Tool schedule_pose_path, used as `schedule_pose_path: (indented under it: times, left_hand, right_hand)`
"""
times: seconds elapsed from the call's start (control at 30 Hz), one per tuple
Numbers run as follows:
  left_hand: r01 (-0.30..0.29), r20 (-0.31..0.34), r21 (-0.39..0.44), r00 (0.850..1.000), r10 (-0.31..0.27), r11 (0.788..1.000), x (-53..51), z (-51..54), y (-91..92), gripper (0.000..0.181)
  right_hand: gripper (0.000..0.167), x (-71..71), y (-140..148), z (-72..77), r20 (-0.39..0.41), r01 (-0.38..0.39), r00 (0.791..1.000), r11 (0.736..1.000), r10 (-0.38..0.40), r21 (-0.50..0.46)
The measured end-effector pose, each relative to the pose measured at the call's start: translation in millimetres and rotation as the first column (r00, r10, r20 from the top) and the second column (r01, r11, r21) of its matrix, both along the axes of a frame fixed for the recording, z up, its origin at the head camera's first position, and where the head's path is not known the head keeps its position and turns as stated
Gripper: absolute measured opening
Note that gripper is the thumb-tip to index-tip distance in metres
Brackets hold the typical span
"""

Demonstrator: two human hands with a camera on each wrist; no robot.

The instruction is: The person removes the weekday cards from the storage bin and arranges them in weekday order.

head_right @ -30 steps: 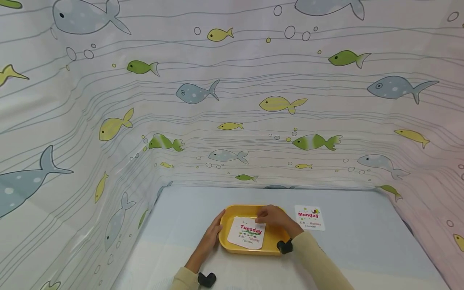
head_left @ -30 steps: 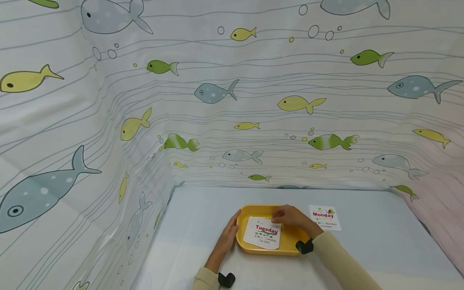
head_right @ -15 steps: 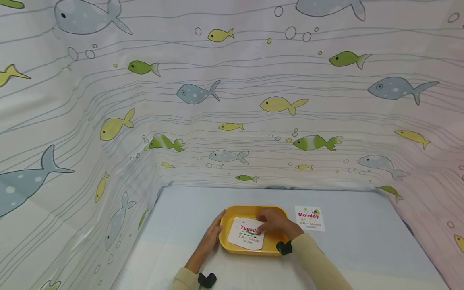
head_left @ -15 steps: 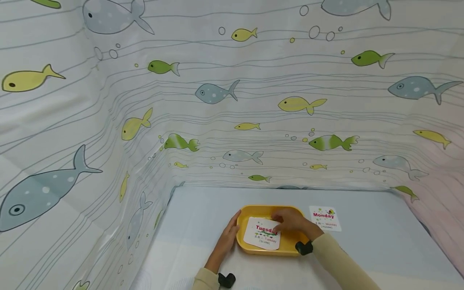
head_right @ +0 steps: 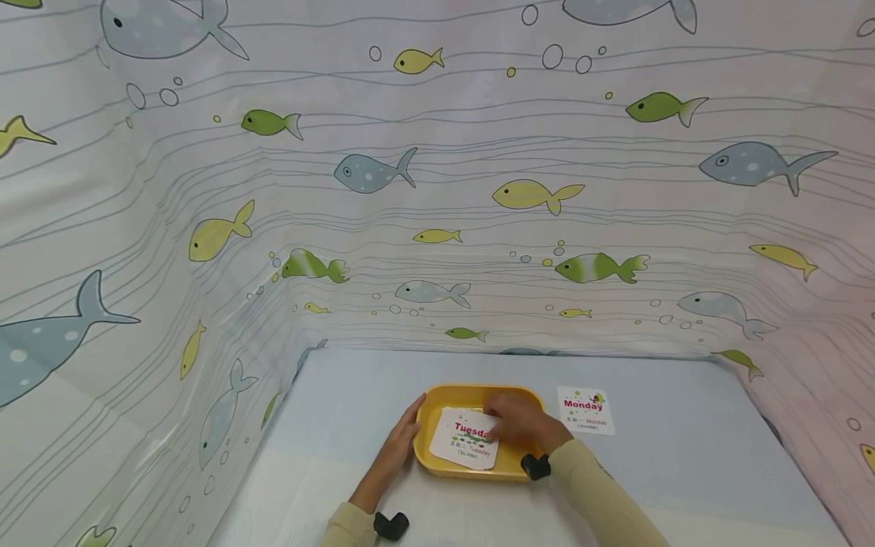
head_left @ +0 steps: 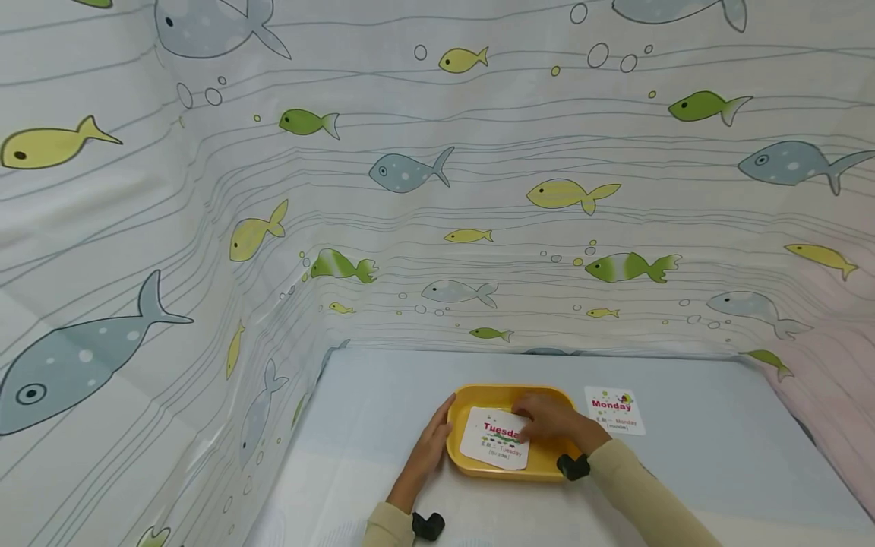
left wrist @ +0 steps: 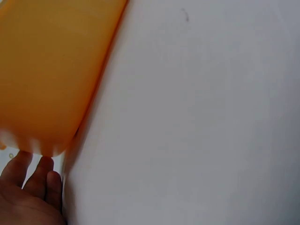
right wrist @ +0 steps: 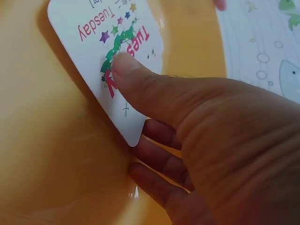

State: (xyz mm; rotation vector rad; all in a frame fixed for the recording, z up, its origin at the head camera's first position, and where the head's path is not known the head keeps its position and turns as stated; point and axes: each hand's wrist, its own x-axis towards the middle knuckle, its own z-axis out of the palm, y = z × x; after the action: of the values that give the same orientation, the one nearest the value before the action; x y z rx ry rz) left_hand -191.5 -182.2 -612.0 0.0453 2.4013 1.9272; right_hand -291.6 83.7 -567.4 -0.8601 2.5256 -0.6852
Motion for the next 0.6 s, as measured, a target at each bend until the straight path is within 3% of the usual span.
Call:
schedule_pose_path:
  times: [0.27,0.6]
  left_hand:
    - [0.001,0.001,0.004,1.0,-0.001,1.0,-0.8,-1.7,0.3,0.052]
    - [0.003,-0.005,0.008,1.0,-0.003,1.0,-2.1,-3.0,-0.6,0.052]
  right_hand:
    - [0.054,2.0,-0.6,-0.3,-0.053,-0.032,0.998,0.997,0.036,0.064]
    - [0.047,2.8,-4.7,-2.6,-0.07,-0.037,0.997,0.995,0.043,0.087]
